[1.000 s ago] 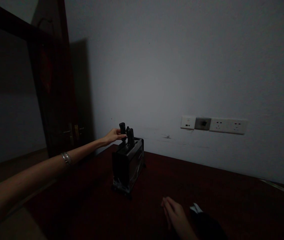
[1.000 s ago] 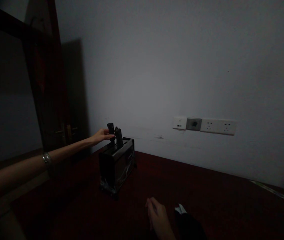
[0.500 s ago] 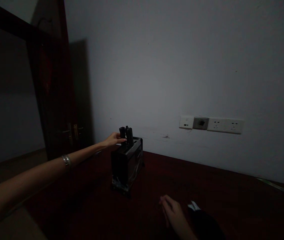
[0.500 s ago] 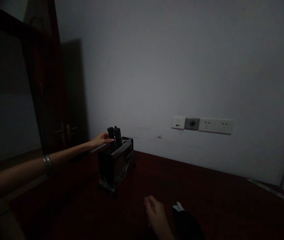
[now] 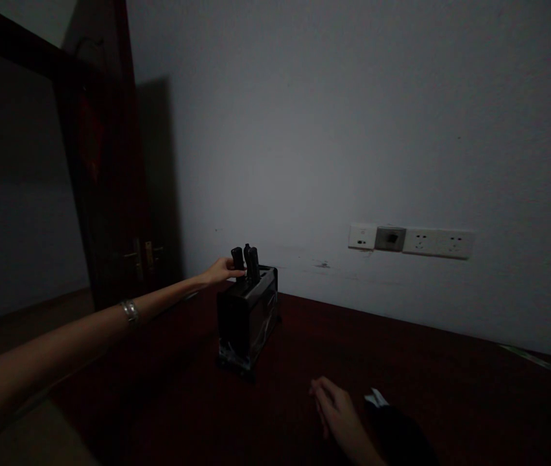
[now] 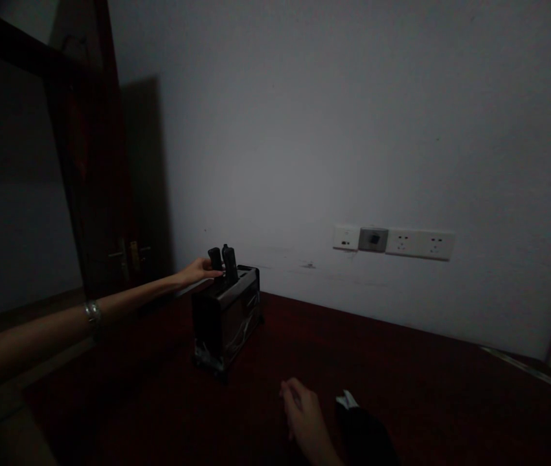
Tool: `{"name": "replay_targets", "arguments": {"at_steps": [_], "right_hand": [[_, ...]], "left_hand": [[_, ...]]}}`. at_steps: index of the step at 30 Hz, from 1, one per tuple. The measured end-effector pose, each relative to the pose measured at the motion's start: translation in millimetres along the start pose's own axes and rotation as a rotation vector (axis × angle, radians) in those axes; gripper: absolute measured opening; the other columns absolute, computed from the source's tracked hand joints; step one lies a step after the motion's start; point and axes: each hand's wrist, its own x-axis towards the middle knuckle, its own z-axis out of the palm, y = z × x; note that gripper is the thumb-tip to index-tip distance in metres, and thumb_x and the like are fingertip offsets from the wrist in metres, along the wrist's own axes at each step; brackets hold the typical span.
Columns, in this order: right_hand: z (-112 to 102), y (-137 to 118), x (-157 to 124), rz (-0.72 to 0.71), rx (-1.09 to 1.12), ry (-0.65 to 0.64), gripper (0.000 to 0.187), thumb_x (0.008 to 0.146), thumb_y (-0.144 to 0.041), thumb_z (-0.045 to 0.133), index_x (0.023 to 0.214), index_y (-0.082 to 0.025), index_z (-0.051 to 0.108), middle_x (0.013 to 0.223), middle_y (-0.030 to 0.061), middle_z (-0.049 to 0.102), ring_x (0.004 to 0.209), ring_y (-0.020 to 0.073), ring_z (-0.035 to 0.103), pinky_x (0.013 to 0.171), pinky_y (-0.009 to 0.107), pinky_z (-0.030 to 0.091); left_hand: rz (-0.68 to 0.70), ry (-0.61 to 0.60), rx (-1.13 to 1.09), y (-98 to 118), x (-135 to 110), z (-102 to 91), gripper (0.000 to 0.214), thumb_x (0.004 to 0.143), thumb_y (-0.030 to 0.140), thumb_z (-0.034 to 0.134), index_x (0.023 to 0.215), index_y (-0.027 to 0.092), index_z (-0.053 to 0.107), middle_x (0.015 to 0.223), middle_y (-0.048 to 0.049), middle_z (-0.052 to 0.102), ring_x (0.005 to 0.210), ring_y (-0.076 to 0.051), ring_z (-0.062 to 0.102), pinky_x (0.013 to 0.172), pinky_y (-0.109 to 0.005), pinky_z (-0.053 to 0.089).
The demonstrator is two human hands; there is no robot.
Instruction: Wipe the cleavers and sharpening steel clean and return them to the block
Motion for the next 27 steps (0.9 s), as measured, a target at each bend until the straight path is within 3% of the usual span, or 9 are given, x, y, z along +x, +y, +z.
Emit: {"name": "replay_targets", "arguments": {"at_steps": [8,11,14,18,20,23,27], "right_hand": [[1,7,2,-0.017,-0.004,0.023,0.05,0.077,-0.063,0.033,0.072,-0.017,0.051,0.044,-0.0059,0.039,0.035,0.0091,0.038,0.034,0.02,0.026],[1,6,2,0.002,-0.001,0.019,0.05,0.075,-0.064,0.034,0.071,-0.017,0.051,0.047,-0.0051,0.041,0.036,0.009,0.039,0.034,0.02,0.028],[1,3,1,-0.002,-0.015,0.024,0.051,0.074,-0.065,0.034,0.071,-0.017,0.051,0.049,-0.0042,0.042,0.037,0.0092,0.039,0.033,0.02,0.028],[1,-2,-1,-0.016,-0.025,0.02,0.05,0.076,-0.062,0.032,0.071,-0.016,0.051,0.048,-0.0039,0.042,0.037,0.0096,0.041,0.034,0.02,0.029],[1,-3,-2,-0.018,-0.025,0.021,0.05,0.075,-0.062,0.033,0.071,-0.016,0.051,0.048,-0.004,0.042,0.037,0.0092,0.04,0.034,0.02,0.028],[1,-6,-4,-0.012,-0.019,0.023,0.051,0.074,-0.064,0.034,0.071,-0.016,0.051,0.048,-0.0046,0.04,0.036,0.0086,0.038,0.033,0.02,0.028],[2,-6,-4,-0.01,-0.017,0.014,0.05,0.074,-0.063,0.034,0.071,-0.016,0.051,0.047,-0.0055,0.039,0.035,0.0079,0.036,0.032,0.019,0.028]], "left_hand": [[0.054,0.009,0.026,7,2,-12.9,0.041,0.063,0.03,0.07,0.096,0.009,0.06,0.104,-0.01,0.065,0.099,-0.024,0.057,0.087,-0.033,0.042],[0.074,-0.012,0.022,12,0,-20.9,0.056,0.064,0.035,0.07,0.111,0.01,0.054,0.111,-0.0108,0.062,0.106,-0.025,0.054,0.091,-0.033,0.039],[0.039,0.056,-0.017,14,2,-33.4,0.08,0.064,0.042,0.07,0.13,0.012,0.038,0.124,-0.0158,0.053,0.117,-0.025,0.046,0.096,-0.034,0.035],[-0.021,0.145,-0.27,9,8,-53.5,0.078,0.077,0.058,0.044,0.136,0.01,0.027,0.134,-0.0208,0.041,0.12,-0.025,0.044,0.095,-0.036,0.035],[-0.075,0.232,-0.327,1,10,-60.2,0.071,0.083,0.057,0.032,0.134,0.008,0.032,0.132,-0.0207,0.044,0.115,-0.025,0.049,0.092,-0.036,0.038],[-0.176,0.382,-0.217,-22,8,-58.5,0.054,0.086,0.045,0.031,0.124,0.008,0.044,0.122,-0.0179,0.054,0.107,-0.022,0.054,0.084,-0.031,0.043],[-0.286,0.434,-0.08,-64,-8,-28.2,0.033,0.08,0.031,0.046,0.1,0.007,0.056,0.098,-0.0148,0.065,0.1,-0.025,0.055,0.076,-0.028,0.044]]}}
